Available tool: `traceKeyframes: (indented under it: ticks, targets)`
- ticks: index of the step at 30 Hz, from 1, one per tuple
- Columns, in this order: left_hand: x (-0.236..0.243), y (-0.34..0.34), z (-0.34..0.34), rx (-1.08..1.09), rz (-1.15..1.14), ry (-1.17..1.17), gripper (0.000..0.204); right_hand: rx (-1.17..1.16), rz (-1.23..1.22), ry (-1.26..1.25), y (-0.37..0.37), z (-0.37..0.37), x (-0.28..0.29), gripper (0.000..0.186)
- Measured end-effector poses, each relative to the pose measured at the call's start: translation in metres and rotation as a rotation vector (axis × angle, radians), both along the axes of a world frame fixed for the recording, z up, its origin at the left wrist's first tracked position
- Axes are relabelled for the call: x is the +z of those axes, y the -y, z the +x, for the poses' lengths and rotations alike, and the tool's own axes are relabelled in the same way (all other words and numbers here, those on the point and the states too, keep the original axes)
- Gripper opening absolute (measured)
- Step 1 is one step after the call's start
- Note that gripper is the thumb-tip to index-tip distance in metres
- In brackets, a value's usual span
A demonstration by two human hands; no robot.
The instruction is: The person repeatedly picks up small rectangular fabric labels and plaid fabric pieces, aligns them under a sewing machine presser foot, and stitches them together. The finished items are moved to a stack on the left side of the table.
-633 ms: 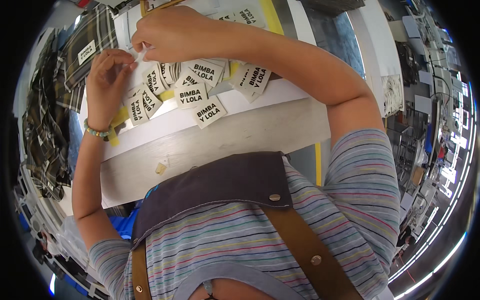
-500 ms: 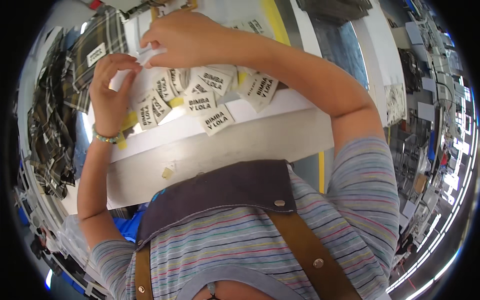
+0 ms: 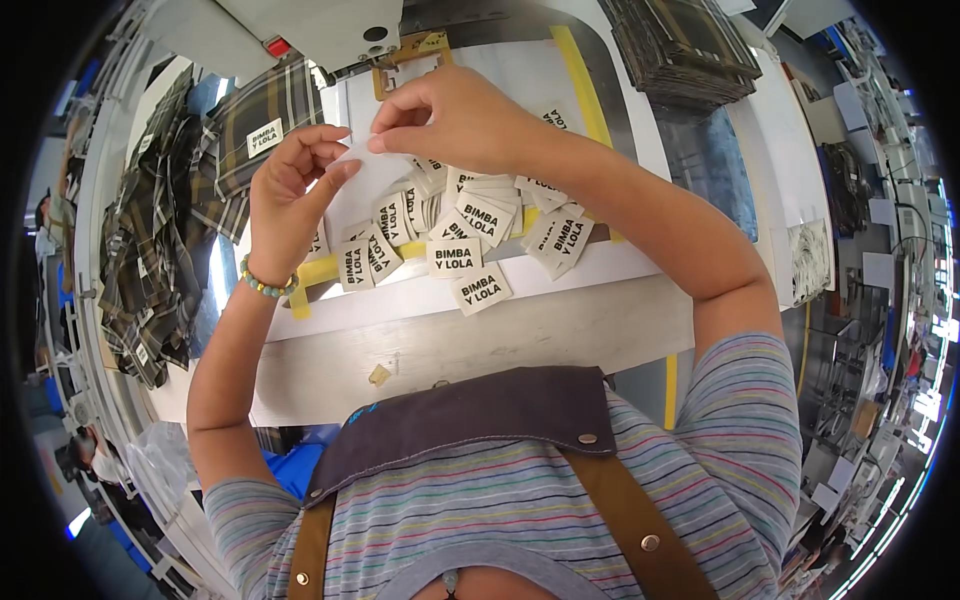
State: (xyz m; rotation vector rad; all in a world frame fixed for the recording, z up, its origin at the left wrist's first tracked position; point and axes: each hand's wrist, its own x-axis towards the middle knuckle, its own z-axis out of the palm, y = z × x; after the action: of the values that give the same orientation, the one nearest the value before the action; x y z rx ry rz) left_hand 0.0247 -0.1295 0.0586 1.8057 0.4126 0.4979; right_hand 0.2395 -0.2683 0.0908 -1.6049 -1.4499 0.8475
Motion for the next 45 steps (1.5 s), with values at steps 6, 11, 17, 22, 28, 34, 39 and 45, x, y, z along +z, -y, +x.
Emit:
traceKeyframes:
  ticks: [6, 11, 17, 22, 28, 34, 39, 45]
  targets:
    - [0.013, -0.002, 0.011, -0.046, 0.395, -0.032, 0.023, -0.229, -0.075, 0.275, 0.019, 0.057, -0.010, 0.024]
    - [0.004, -0.013, 0.021, -0.104, 0.951, -0.009, 0.034, -0.337, -0.104, 0.370, 0.005, 0.102, -0.033, 0.025]
    - [-0.006, 0.007, 0.034, -0.177, 1.085, -0.084, 0.046, -0.322, -0.094, 0.177, -0.041, 0.113, -0.055, 0.025]
    - [-0.011, 0.009, 0.041, -0.204, 1.096, -0.169, 0.059, -0.303, -0.140, 0.160, -0.042, 0.112, -0.044, 0.026]
    - [-0.013, 0.005, 0.040, -0.220, 1.087, -0.223, 0.064, -0.222, 0.014, 0.448, -0.008, 0.108, -0.030, 0.028]
    - [-0.007, -0.021, 0.025, -0.299, 1.067, -0.273, 0.063, 0.054, 0.037, 0.713, 0.033, 0.092, -0.018, 0.043]
    - [-0.004, -0.026, 0.025, -0.318, 1.142, -0.300, 0.065, 0.065, 0.059, 0.850, 0.035, 0.067, -0.035, 0.053]
    - [-0.002, -0.024, 0.026, -0.306, 1.131, -0.316, 0.067, 0.027, 0.068, 0.875, 0.029, 0.058, -0.047, 0.061]
